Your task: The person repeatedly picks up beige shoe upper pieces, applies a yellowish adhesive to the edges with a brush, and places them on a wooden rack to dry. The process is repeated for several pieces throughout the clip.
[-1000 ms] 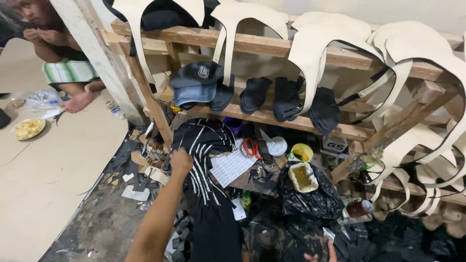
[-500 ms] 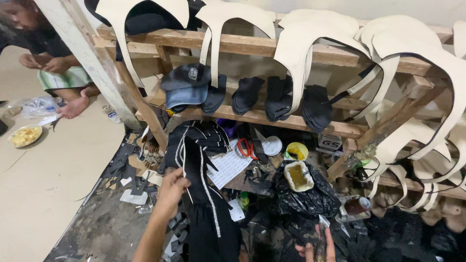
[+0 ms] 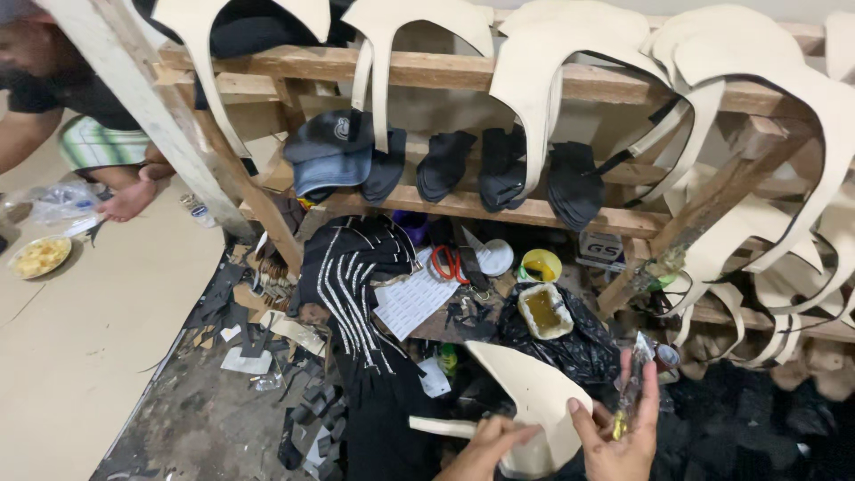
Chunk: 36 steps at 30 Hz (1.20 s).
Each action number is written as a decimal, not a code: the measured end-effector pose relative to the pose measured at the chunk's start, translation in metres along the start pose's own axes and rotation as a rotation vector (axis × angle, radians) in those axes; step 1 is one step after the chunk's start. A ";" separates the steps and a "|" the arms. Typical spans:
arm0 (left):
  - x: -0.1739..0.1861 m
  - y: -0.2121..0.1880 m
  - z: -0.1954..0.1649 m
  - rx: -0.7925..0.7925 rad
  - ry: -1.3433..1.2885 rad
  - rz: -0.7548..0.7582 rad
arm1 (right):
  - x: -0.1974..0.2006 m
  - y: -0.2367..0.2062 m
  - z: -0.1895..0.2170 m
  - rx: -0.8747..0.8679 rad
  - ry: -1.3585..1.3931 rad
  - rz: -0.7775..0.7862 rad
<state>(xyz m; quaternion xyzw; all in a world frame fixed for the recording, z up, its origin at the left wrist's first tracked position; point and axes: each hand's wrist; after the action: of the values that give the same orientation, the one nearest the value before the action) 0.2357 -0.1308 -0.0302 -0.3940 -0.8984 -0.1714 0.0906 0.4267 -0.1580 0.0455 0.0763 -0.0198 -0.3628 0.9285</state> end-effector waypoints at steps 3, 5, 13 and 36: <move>0.010 0.013 -0.018 0.230 -0.222 -0.175 | 0.003 -0.019 0.014 0.054 0.238 0.042; 0.021 0.029 -0.037 0.071 -0.116 -0.387 | 0.000 -0.030 0.025 0.046 0.233 0.058; 0.086 0.005 -0.113 0.038 -0.571 -0.473 | 0.011 0.009 0.032 -0.166 0.209 0.047; 0.103 -0.043 -0.049 0.388 -0.360 -0.575 | -0.031 0.136 -0.083 0.288 -0.916 0.116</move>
<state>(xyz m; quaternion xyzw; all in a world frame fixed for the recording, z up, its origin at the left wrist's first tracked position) 0.1362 -0.1069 0.0359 -0.1256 -0.9894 0.0552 -0.0472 0.5025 -0.0280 -0.0145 0.0354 -0.4809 -0.3001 0.8230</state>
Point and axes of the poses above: each hand's wrist, its own y-axis towards the middle knuckle, its own x-axis out of the back of the hand, z = x × y, and after that the axes turned 6 degrees about -x, right-handed
